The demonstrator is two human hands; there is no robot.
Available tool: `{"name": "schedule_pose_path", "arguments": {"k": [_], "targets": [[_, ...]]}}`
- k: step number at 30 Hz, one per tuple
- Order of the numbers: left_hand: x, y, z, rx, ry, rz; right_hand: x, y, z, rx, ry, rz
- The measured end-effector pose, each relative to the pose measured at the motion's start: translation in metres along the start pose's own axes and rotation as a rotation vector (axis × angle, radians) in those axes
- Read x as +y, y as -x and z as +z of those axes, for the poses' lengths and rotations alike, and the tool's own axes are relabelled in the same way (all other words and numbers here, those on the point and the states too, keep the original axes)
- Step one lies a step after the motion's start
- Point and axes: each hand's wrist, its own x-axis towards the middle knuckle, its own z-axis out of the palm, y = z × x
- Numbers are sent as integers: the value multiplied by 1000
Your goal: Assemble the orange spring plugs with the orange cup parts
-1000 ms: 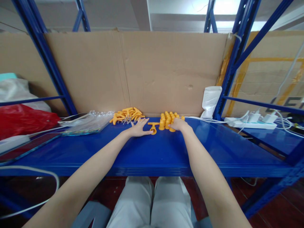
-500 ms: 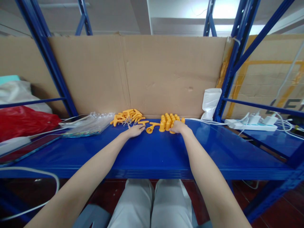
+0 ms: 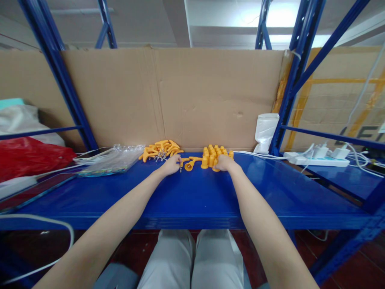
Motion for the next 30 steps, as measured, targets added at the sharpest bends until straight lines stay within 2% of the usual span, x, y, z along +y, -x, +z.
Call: {"name": "schedule_pose_path", "arguments": {"k": [3, 7, 9, 14, 19, 22, 26, 30], "targets": [[-3, -1, 1, -10, 20, -19, -4, 4, -2, -63, -23, 36], [-1, 3, -1, -124, -45, -79, -6, 8, -3, -135, -130, 27], [1, 5, -2, -143, -87, -101, -5, 9, -3, -157, -185, 9], [-1, 3, -3, -67, -122, -121, -6, 9, -2, -162, -231, 3], [-9, -2, -3, -26, -77, -124, -6, 7, 0, -162, -208, -6], [-13, -6, 0, 17, -42, -172, -4, 5, 1, -173, -189, -48], [-20, -11, 3, 74, 92, -199, -3, 2, 4, -139, -185, -72], [-29, -12, 0, -2, 447, -241, -7, 1, 4, -84, -150, -31]]}}
